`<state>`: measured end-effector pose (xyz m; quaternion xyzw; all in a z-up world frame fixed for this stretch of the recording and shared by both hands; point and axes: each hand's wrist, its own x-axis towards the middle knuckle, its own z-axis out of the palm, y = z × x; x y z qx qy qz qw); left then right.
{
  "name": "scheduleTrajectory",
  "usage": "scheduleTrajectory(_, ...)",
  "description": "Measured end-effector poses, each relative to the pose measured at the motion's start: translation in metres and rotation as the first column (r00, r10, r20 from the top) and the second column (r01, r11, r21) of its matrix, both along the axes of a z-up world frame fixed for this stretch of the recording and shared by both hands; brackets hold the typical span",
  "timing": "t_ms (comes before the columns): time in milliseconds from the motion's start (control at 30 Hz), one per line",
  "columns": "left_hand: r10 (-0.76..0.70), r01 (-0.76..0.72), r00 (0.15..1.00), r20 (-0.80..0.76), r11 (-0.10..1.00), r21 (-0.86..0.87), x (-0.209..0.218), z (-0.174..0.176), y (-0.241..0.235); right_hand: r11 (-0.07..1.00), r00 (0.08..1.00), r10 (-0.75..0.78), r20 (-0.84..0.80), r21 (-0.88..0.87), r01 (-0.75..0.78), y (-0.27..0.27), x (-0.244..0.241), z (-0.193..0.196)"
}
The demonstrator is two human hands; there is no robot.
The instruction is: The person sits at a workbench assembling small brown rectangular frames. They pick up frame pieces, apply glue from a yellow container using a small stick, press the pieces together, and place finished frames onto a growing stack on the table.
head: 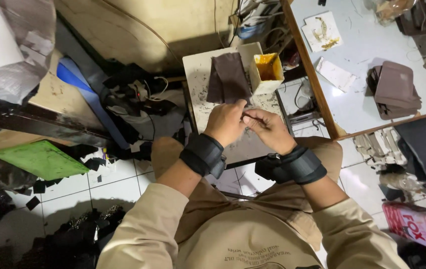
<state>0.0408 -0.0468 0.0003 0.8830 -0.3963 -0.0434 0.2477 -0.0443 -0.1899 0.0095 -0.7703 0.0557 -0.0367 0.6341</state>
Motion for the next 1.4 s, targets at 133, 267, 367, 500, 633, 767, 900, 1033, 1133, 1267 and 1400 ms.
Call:
scheduleTrajectory(133, -0.035, 0.034, 0.999, 0.022, 0.999, 0.021, -0.001, 0.002, 0.0, 0.996, 0.998, 0.041, -0.047, 0.076, -0.037, -0.008, -0.004, -0.013)
scheduleTrajectory(267, -0.064, 0.066, 0.997, -0.046, 0.997, 0.041, 0.001, 0.0, 0.003, 0.994, 0.997, 0.031, -0.077, 0.104, -0.023, -0.013, -0.005, -0.03)
scheduleTrajectory(367, -0.073, 0.075, 0.996, -0.047, 0.997, 0.031, 0.003, -0.002, 0.006, 0.99, 0.999, 0.02, -0.037, -0.138, -0.025, -0.007, -0.006, -0.01)
scheduleTrajectory(500, 0.011, -0.003, 0.996, -0.084, 0.995, 0.098, 0.005, -0.008, 0.013, 0.95, 0.998, 0.039, -0.046, -0.308, -0.051, -0.005, -0.008, 0.002)
scheduleTrajectory(633, 0.04, -0.025, 0.991, -0.127, 0.993, 0.116, 0.003, 0.004, 0.014, 0.894, 0.995, 0.078, -0.06, -0.437, -0.096, -0.008, -0.005, -0.004)
scheduleTrajectory(767, -0.021, 0.031, 0.994, -0.105, 0.995, 0.094, 0.004, 0.0, 0.014, 0.787, 0.999, 0.046, -0.018, -0.615, -0.047, -0.005, -0.004, -0.006)
scheduleTrajectory(900, -0.08, 0.086, 0.994, -0.08, 0.994, 0.071, 0.004, -0.004, 0.012, 0.861, 0.999, 0.037, -0.039, -0.507, -0.051, 0.009, -0.005, 0.018)
scheduleTrajectory(1033, -0.087, 0.095, 0.98, -0.178, 0.995, 0.034, -0.001, 0.014, 0.017, 0.879, 0.995, 0.093, 0.047, -0.472, -0.06, 0.006, -0.005, 0.019)
scheduleTrajectory(1133, -0.07, 0.073, 0.955, -0.289, 0.997, -0.002, -0.003, 0.027, 0.022, 0.834, 0.992, 0.098, 0.085, -0.551, -0.035, 0.007, -0.006, 0.02)
scheduleTrajectory(1267, -0.059, 0.028, 0.925, -0.377, 0.996, -0.087, -0.006, 0.047, 0.027, 0.812, 0.988, 0.053, 0.143, -0.583, 0.041, 0.0, -0.005, -0.009)
scheduleTrajectory(1400, -0.046, -0.034, 0.883, -0.468, 0.986, -0.163, 0.001, 0.043, 0.031, 0.746, 0.982, -0.045, 0.183, -0.647, 0.155, -0.014, -0.001, -0.036)
